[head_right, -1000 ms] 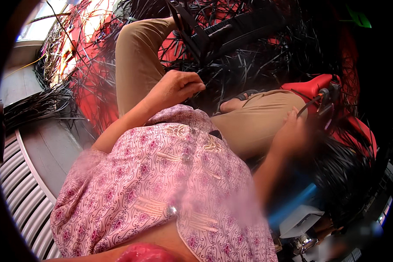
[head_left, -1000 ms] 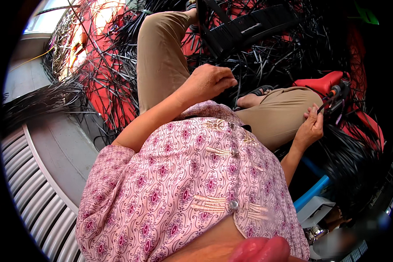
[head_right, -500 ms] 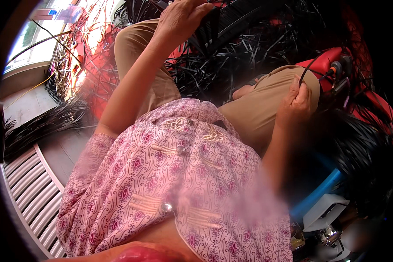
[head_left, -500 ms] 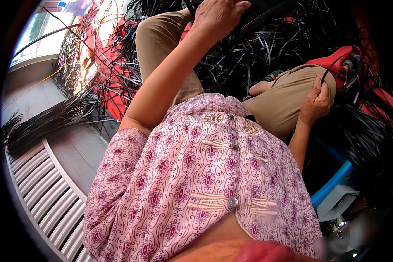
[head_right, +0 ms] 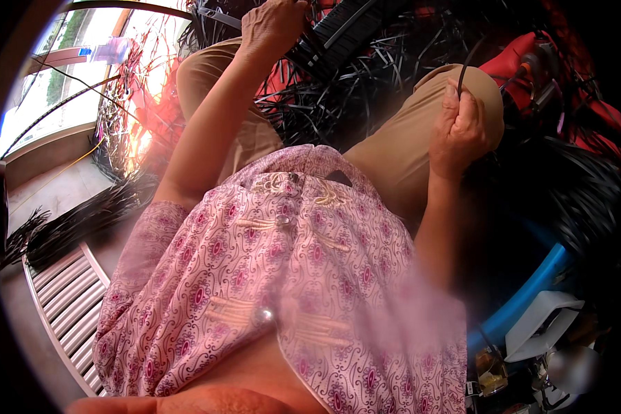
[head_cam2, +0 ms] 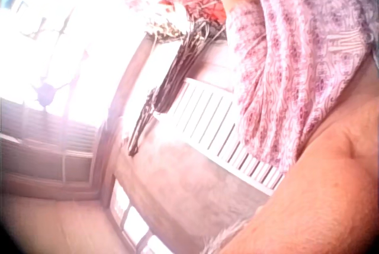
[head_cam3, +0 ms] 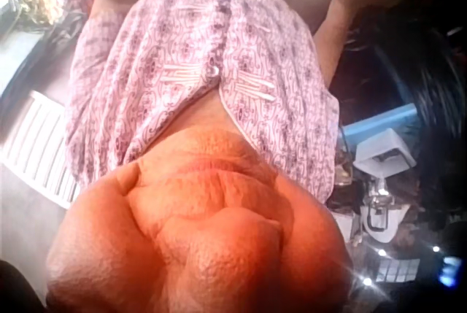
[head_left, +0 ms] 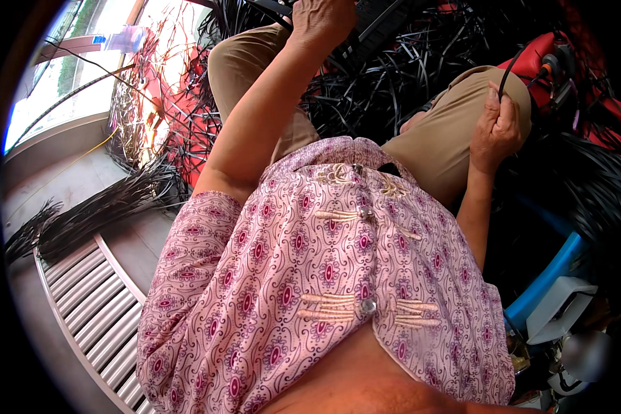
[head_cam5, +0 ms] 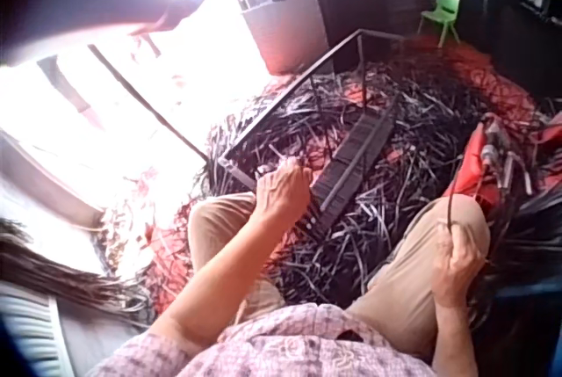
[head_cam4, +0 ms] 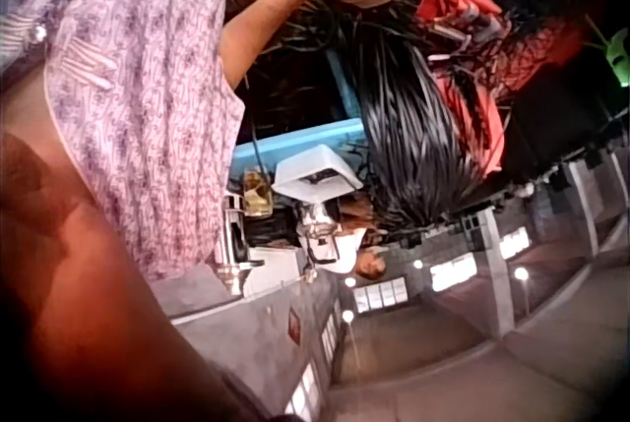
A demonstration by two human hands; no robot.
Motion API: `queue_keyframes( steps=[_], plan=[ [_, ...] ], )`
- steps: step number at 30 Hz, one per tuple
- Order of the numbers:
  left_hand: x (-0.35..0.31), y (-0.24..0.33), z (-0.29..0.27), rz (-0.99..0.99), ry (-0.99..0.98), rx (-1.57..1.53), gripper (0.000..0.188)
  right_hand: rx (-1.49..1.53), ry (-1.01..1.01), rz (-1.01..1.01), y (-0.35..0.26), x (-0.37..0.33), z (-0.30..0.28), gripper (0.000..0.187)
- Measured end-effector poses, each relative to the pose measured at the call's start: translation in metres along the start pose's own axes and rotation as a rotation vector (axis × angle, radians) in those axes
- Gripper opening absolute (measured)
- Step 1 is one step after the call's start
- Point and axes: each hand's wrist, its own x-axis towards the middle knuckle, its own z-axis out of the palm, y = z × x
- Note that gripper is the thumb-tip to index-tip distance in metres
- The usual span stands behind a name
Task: The person sits on the floor and weaves black palm fibers into a large, spherical structure. They use a staple gun to secure the fibers and a pair of scissors to trim excess material. The person repeatedly picks up fibers, weaves them into the structure, and secures them with the staple gun.
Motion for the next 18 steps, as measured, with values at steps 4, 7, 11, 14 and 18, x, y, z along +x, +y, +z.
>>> queue_keyframes(
  steps=[4, 7, 11, 14, 18],
  plan=[
    [0.012, -0.02, -0.004, 0.076, 0.021, 0.036, 0.034, 0.047, 0.033, 0.017, 0.0, -0.002, -0.003, 0.015],
    [0.016, -0.027, -0.003, 0.088, 0.074, 0.086, 0.033, 0.067, 0.002, 0.071, 0.001, -0.006, -0.01, 0.015],
    [0.022, -0.028, -0.01, 0.072, 0.033, 0.091, 0.032, 0.049, -0.009, 0.098, 0.005, -0.009, -0.016, 0.015],
    [0.027, -0.04, -0.007, 0.081, 0.096, 0.131, 0.031, 0.042, 0.034, 0.015, 0.005, -0.005, -0.019, 0.013],
    [0.033, -0.05, -0.024, 0.055, 0.105, 0.017, 0.038, 0.044, -0.004, 0.093, 0.002, -0.008, -0.023, 0.014]
  ],
)
